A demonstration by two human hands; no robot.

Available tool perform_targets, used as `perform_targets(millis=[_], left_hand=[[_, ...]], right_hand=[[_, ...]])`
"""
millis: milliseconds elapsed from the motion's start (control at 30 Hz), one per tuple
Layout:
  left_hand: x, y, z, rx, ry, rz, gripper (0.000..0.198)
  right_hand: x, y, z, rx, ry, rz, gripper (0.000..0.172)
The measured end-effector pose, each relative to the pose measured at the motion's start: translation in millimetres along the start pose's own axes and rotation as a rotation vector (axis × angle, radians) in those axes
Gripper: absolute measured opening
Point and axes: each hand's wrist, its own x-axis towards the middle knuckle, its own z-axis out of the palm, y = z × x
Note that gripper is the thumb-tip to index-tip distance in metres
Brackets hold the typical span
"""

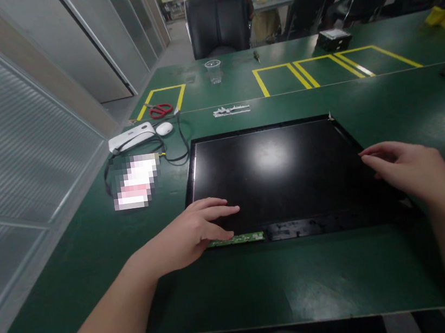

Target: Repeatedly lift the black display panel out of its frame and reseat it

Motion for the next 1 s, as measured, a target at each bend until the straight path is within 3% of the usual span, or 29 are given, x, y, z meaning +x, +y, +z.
perform_targets(millis=[167,467,1000], left_hand=[[0.5,0.5,0.1,0.020,-0.004,0.010,0.049],[-0.4,-1.4,0.1,0.013,-0.013,-0.002,0.049],[-1.0,-4.1,2.8,0.002,-0.012,0.006,0.047]], right_hand=[[-1.8,-4.0,-2.8,0.033,-0.023,0.048,0.046],[-6.4,-21.1,-8.3,0.066,-0.037,0.163,0.039],[-3.6,-17.1,-11.9,0.040,-0.021,0.289,0.033]])
